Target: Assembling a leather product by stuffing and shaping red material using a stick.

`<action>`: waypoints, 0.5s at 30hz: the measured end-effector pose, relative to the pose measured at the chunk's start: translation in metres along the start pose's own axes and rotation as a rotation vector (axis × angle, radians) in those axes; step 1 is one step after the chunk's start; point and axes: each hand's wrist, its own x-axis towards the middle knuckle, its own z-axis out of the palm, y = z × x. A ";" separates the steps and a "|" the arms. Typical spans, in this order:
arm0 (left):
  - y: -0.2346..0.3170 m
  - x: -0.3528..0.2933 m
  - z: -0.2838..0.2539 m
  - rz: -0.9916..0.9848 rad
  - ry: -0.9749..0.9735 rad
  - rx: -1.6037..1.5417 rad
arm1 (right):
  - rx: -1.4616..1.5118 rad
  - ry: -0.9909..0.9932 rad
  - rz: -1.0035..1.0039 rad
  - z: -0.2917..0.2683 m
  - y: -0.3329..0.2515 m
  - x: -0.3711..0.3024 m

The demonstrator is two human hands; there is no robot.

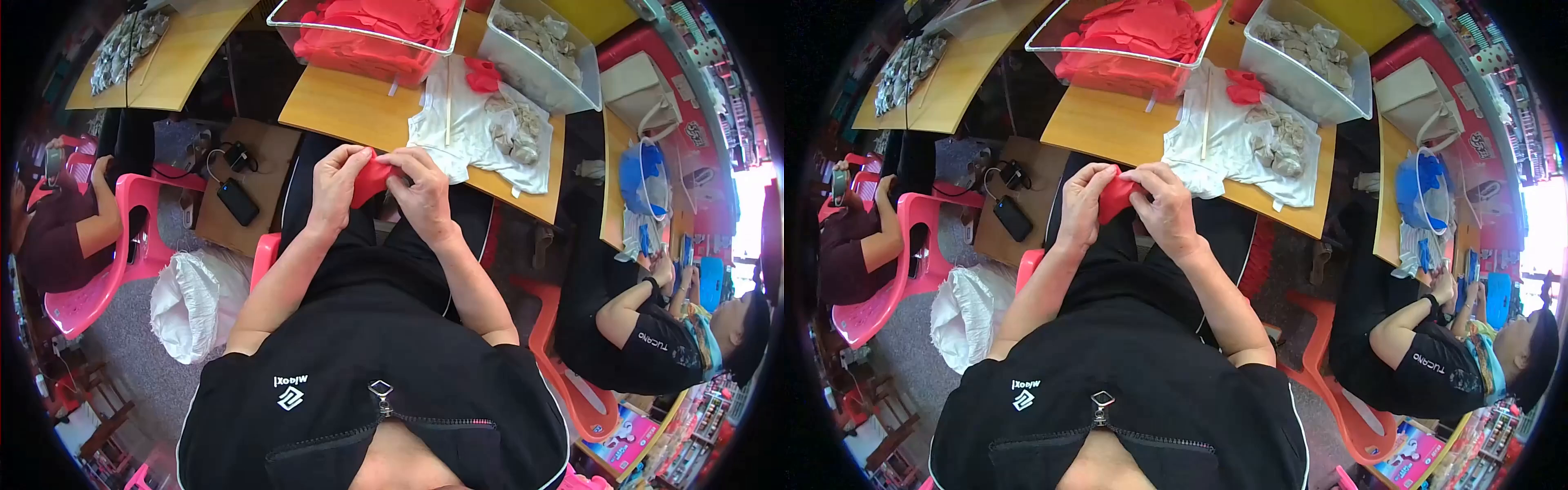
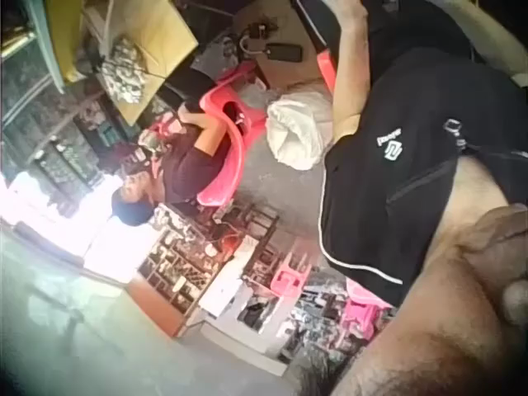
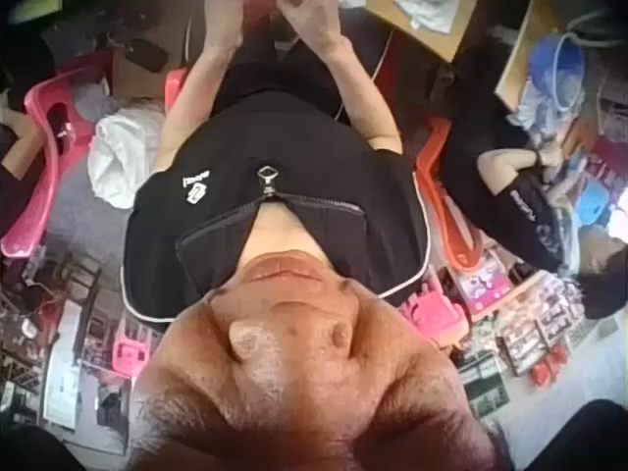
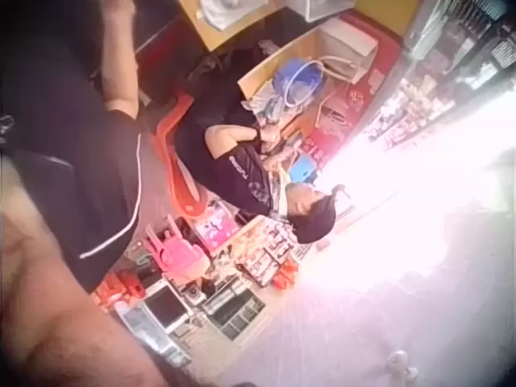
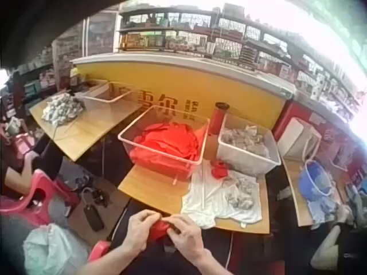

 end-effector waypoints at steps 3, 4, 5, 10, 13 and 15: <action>-0.002 0.002 -0.002 -0.012 0.041 -0.114 | -0.099 0.095 -0.098 0.001 0.002 -0.002; -0.001 0.004 -0.002 -0.026 0.117 -0.190 | -0.111 0.151 -0.107 0.000 0.004 -0.003; -0.001 0.007 -0.003 -0.040 0.194 -0.265 | -0.123 0.208 -0.116 -0.001 0.005 -0.002; 0.006 0.015 -0.021 -0.048 0.103 -0.315 | -0.277 0.169 0.250 -0.031 0.057 0.038; 0.018 0.011 -0.017 -0.214 0.060 -0.421 | -0.440 0.201 0.217 -0.042 0.114 0.058; 0.015 0.014 -0.022 -0.488 -0.018 -0.664 | -0.573 0.101 0.295 -0.045 0.128 0.069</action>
